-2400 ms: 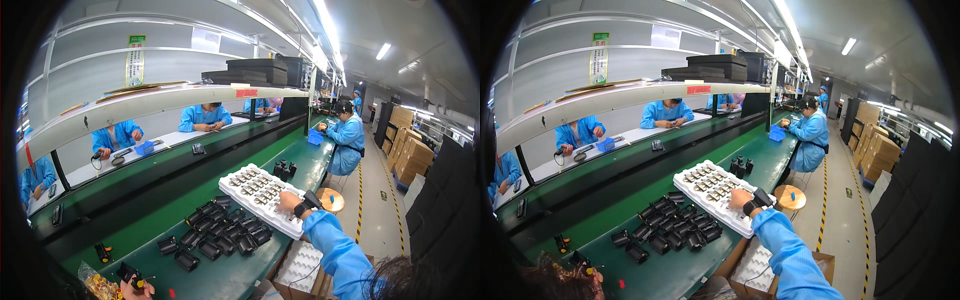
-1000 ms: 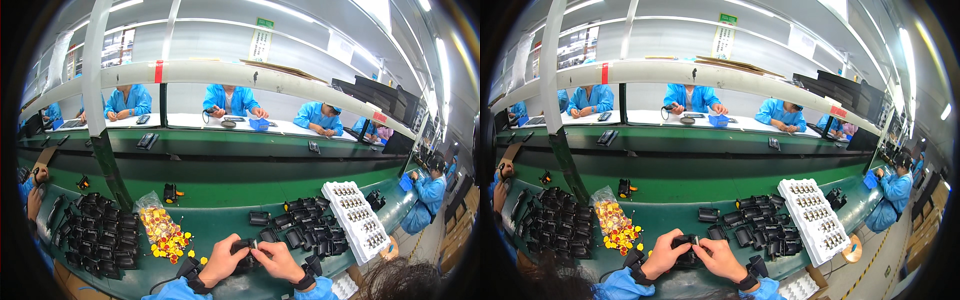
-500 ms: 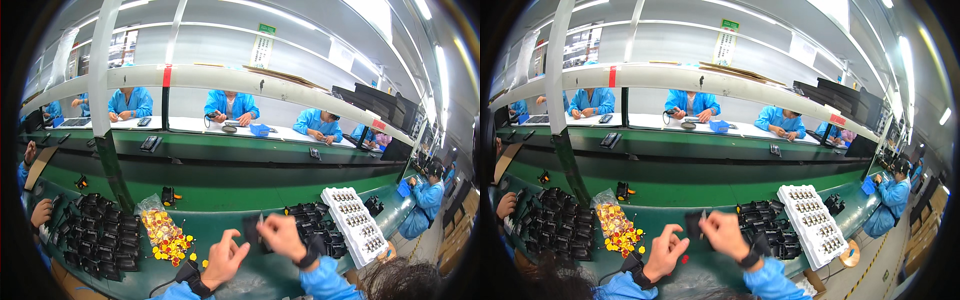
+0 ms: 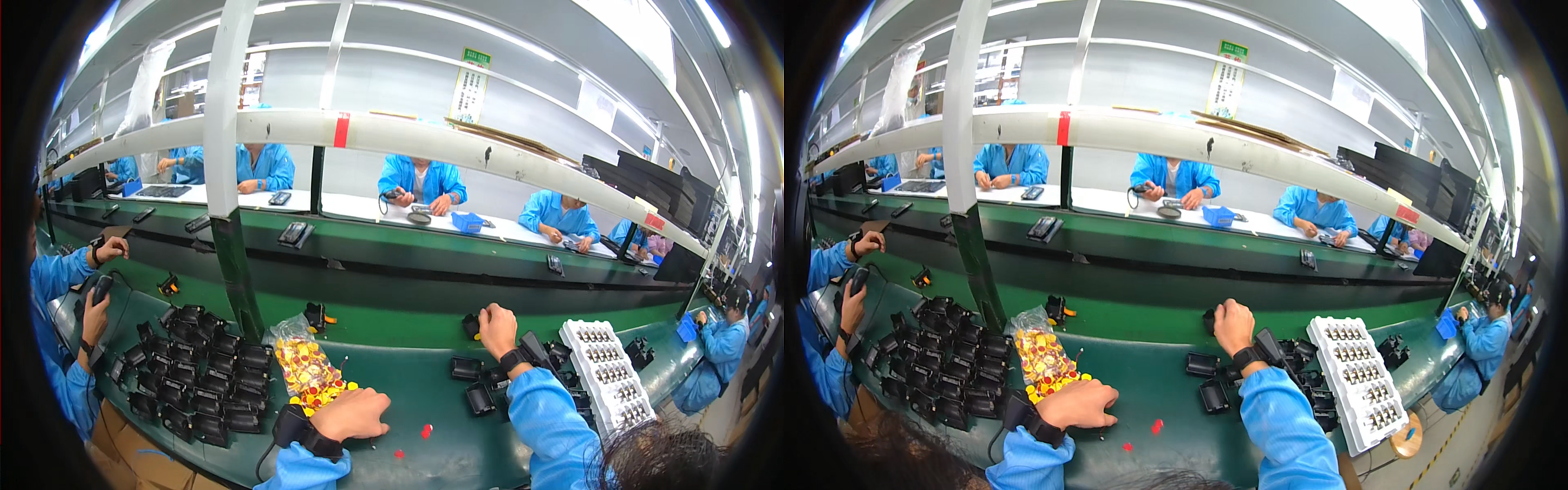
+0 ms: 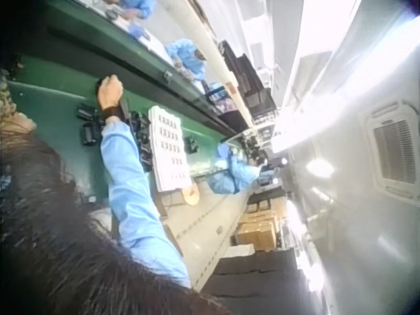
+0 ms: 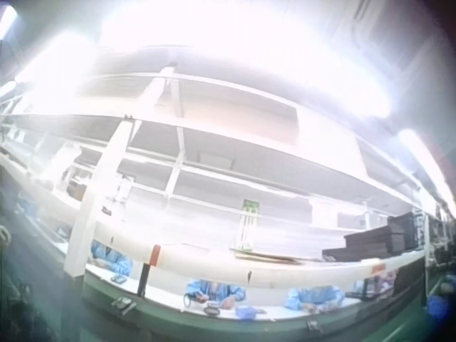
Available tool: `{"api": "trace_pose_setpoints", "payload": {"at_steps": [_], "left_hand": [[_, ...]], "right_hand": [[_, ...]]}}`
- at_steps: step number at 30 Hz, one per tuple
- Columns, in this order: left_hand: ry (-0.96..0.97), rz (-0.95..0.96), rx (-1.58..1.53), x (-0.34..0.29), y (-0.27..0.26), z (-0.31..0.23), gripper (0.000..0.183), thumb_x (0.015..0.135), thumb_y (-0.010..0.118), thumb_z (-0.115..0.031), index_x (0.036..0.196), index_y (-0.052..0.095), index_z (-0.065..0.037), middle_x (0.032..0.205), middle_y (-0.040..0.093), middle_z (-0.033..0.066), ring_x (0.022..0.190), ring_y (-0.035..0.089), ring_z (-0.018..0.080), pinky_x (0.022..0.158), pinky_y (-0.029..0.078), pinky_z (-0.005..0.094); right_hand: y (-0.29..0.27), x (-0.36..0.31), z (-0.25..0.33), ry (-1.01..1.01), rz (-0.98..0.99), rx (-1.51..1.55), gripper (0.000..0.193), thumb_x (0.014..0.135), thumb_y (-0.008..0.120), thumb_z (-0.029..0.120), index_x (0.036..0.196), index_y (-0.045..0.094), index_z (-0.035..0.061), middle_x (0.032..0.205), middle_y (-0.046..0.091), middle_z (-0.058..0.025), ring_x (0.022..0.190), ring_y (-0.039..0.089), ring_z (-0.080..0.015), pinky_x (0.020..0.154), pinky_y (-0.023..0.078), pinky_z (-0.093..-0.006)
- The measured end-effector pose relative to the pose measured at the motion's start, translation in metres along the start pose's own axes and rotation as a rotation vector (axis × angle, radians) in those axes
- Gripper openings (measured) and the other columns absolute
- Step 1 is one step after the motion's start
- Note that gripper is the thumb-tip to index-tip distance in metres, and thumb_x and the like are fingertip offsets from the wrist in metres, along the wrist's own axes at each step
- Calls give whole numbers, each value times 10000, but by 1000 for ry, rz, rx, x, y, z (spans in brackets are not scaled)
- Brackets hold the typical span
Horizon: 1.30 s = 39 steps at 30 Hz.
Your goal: Manually assemble small electronic components and casing on a factory line.
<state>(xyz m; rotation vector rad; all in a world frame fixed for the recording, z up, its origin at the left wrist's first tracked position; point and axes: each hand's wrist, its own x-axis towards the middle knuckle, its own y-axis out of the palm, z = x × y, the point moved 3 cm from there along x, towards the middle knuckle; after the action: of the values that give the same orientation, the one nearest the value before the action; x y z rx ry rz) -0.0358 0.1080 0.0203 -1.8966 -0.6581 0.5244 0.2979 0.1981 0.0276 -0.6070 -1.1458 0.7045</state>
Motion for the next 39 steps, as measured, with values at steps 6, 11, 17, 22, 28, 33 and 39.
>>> {"api": "trace_pose_setpoints", "payload": {"at_steps": [6, 11, 17, 22, 28, 33, 39], "left_hand": [[-36, 30, 40, 5, 27, -10, 266, 747, 627, -147, 942, 626, 35, 849, 675, 239, 825, 663, 427, 735, 540, 489], [-34, -132, 5, 16, 9, -14, 243, 786, 618, -85, 996, 606, 37, 818, 692, 195, 769, 696, 366, 702, 554, 442], [139, -474, -1012, 9, -8, -39, 251, 900, 599, -23, 1146, 619, 22, 988, 702, 155, 927, 696, 210, 863, 519, 331], [366, -429, -1284, 19, 7, -46, 139, 935, 619, -31, 1053, 664, 27, 1220, 641, 210, 1356, 445, 328, 1116, 360, 463], [304, -514, -1191, 26, 9, -53, 145, 904, 630, 10, 1043, 663, 37, 1210, 627, 236, 1322, 465, 296, 1075, 392, 420], [63, -438, -1308, 25, 18, -38, 119, 937, 606, -86, 965, 607, 30, 734, 639, 69, 651, 610, 119, 629, 479, 243], [36, -247, -1441, 29, 29, -44, 127, 965, 568, -100, 918, 594, 16, 701, 594, 46, 617, 584, 104, 512, 436, 228]], "right_hand": [[-93, -99, 118, -277, 41, 765, 57, 834, 622, 2, 778, 629, -6, 650, 635, -75, 572, 617, -134, 539, 463, -254], [-74, -165, 128, -486, 5, 807, 84, 787, 677, -33, 853, 630, -11, 663, 611, -78, 513, 580, -179, 471, 442, -285], [-40, -169, 106, 338, 788, 1487, 323, 1033, 462, 222, 1031, 623, -58, 809, 672, -140, 709, 669, -222, 624, 545, -294], [-49, -164, 109, 458, 978, 1997, 411, 1040, 446, 321, 1025, 611, -56, 796, 648, -160, 697, 656, -288, 602, 543, -345], [-46, -166, 103, 419, 982, 2022, 276, 1027, 506, 228, 892, 579, -1, 697, 591, -90, 624, 613, -201, 504, 470, -286], [-45, -161, 98, 492, 889, 1994, 239, 1006, 524, 171, 838, 559, 4, 673, 565, -88, 594, 585, -202, 485, 432, -281], [-42, -165, 96, 505, 888, 1978, 229, 994, 529, 152, 820, 551, 4, 660, 557, -87, 565, 581, -195, 462, 408, -269]]}}
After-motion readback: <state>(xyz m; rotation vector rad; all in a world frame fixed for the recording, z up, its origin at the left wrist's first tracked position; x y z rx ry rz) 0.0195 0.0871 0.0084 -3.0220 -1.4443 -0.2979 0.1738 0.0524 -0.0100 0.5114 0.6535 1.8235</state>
